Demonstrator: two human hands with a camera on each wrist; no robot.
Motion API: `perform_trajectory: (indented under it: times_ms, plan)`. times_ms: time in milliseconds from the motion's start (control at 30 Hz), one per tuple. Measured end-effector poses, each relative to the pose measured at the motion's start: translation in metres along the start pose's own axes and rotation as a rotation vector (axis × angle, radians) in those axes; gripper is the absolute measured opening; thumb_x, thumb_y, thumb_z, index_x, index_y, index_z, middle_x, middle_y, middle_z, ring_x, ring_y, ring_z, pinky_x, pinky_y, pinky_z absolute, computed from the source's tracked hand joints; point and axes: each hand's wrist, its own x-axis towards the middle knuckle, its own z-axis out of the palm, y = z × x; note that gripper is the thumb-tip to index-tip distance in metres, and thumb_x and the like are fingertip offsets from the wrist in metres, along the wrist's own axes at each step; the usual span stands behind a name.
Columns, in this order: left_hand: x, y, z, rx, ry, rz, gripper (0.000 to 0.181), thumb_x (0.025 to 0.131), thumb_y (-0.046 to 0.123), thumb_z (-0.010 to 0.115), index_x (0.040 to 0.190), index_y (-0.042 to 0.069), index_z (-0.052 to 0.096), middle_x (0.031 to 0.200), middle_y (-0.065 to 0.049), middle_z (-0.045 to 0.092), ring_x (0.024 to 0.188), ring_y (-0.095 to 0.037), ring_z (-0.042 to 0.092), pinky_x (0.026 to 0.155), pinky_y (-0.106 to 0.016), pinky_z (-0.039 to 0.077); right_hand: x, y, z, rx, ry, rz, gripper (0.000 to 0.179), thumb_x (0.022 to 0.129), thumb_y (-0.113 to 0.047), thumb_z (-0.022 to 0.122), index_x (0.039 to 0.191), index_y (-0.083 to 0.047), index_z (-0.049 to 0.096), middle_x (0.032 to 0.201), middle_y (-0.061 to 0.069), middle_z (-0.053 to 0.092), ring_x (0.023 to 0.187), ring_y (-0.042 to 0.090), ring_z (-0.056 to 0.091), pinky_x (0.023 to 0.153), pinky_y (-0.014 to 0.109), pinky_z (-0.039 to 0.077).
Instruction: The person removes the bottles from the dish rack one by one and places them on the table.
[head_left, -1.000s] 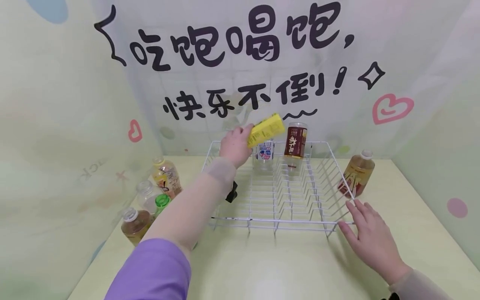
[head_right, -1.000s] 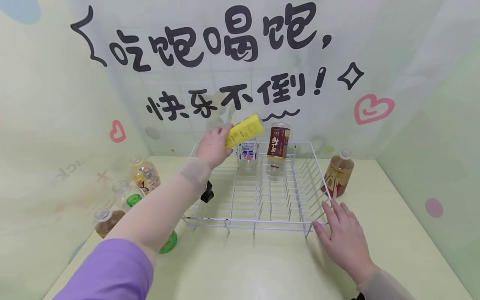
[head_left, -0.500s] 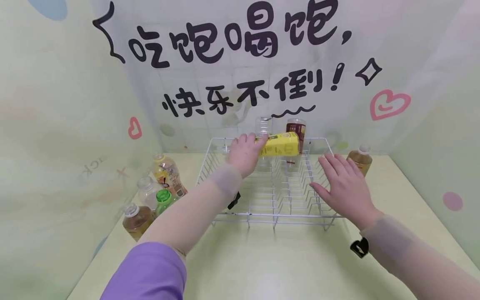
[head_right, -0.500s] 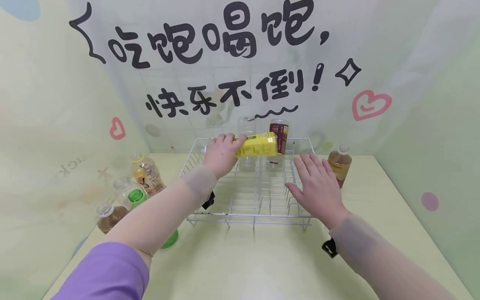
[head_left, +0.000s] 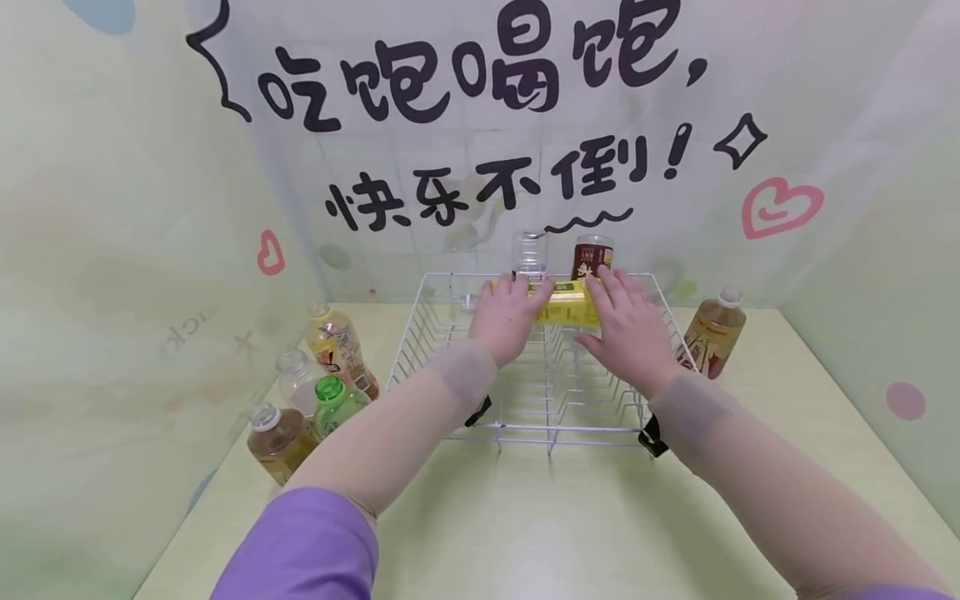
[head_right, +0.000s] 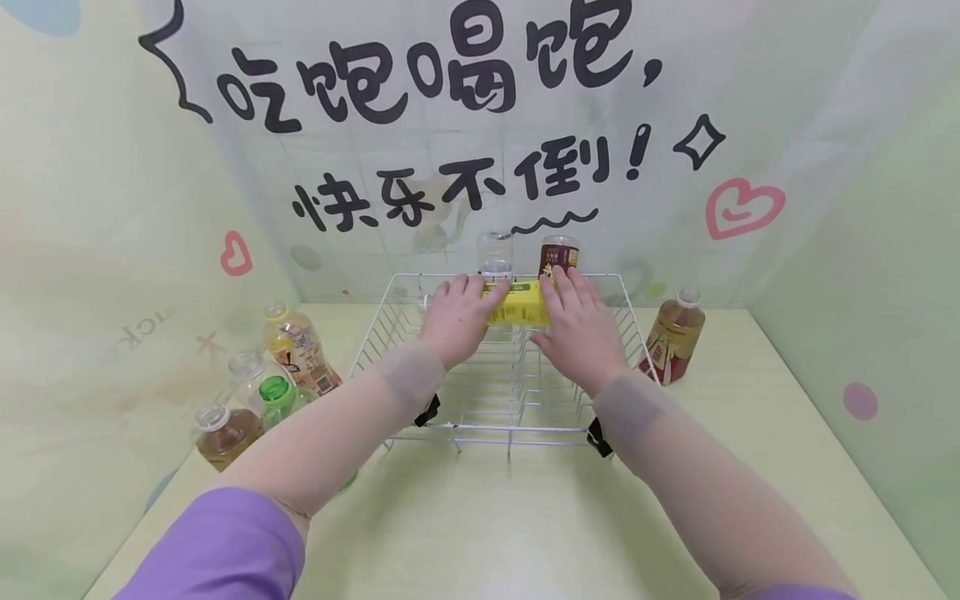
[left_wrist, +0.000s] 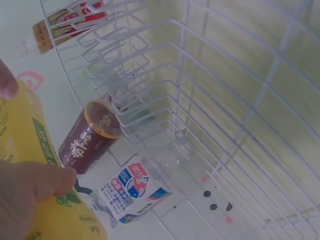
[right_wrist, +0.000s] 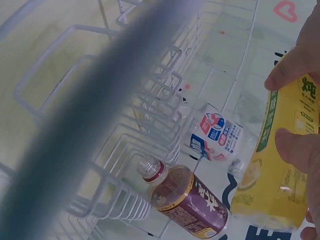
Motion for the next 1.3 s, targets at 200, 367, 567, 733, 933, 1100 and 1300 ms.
perform_trajectory:
  times_ms: [200,367,567,733,933,1100,1300]
  plan:
    - [0.001,0.007,-0.002,0.005,0.021,0.016,0.070,0.082,0.012,0.052,0.136,0.033,0.013,0.127,-0.010,0.034,0.114,-0.033,0.032,0.092,-0.052,0.024,0.009,-0.008,0.008,-0.048,-0.027,-0.047,0.088,0.071,-0.042,0.065,0.136,-0.005,0.018,0.139,0.017,0.017,0.126,0.032,0.009,0.100,0.034,-0.006]
    - [0.001,0.010,-0.003,0.030,0.025,0.017,0.069,0.083,0.018,0.054,0.136,0.033,0.013,0.126,-0.010,0.035,0.113,-0.034,0.032,0.091,-0.053,0.025,0.010,-0.012,0.006,-0.111,-0.020,-0.047,0.083,0.071,-0.033,0.068,0.135,-0.007,0.022,0.137,0.017,0.019,0.121,0.038,0.019,0.100,0.041,0.000]
    - [-0.001,0.012,-0.005,0.044,0.036,0.027,0.068,0.082,0.016,0.054,0.136,0.031,0.014,0.128,-0.010,0.033,0.114,-0.034,0.031,0.091,-0.053,0.026,0.010,-0.012,0.004,-0.108,-0.015,-0.030,0.074,0.074,-0.027,0.067,0.133,-0.008,0.027,0.133,0.019,0.028,0.115,0.041,0.028,0.098,0.047,0.013]
    - [-0.001,0.012,-0.005,0.044,0.042,0.027,0.069,0.081,0.016,0.054,0.136,0.031,0.014,0.128,-0.010,0.033,0.114,-0.034,0.031,0.091,-0.053,0.025,0.008,-0.011,0.003,-0.108,-0.027,-0.027,0.070,0.075,-0.026,0.065,0.133,-0.012,0.029,0.128,0.020,0.034,0.114,0.042,0.029,0.097,0.048,0.016]
    - [-0.001,0.014,-0.006,0.047,0.039,0.027,0.071,0.081,0.017,0.054,0.136,0.031,0.013,0.128,-0.009,0.033,0.115,-0.033,0.030,0.091,-0.053,0.025,0.008,-0.009,0.001,-0.112,-0.045,-0.040,0.070,0.076,-0.025,0.065,0.134,-0.015,0.027,0.127,0.020,0.034,0.113,0.043,0.029,0.096,0.050,0.018]
    - [-0.002,0.015,-0.007,0.046,0.059,0.036,0.068,0.082,0.021,0.053,0.137,0.029,0.013,0.132,-0.009,0.029,0.118,-0.032,0.026,0.093,-0.054,0.021,0.006,-0.006,-0.002,-0.114,-0.031,-0.044,0.069,0.074,-0.023,0.066,0.132,-0.015,0.031,0.125,0.021,0.035,0.113,0.044,0.030,0.094,0.051,0.021]
    - [-0.002,0.013,-0.008,0.074,0.099,0.037,0.076,0.080,0.042,0.054,0.138,0.026,0.009,0.139,-0.008,0.017,0.124,-0.031,0.013,0.094,-0.056,0.000,0.003,0.004,-0.008,-0.100,-0.007,-0.017,0.066,0.073,-0.019,0.068,0.130,-0.014,0.035,0.123,0.022,0.038,0.111,0.044,0.031,0.093,0.053,0.022]
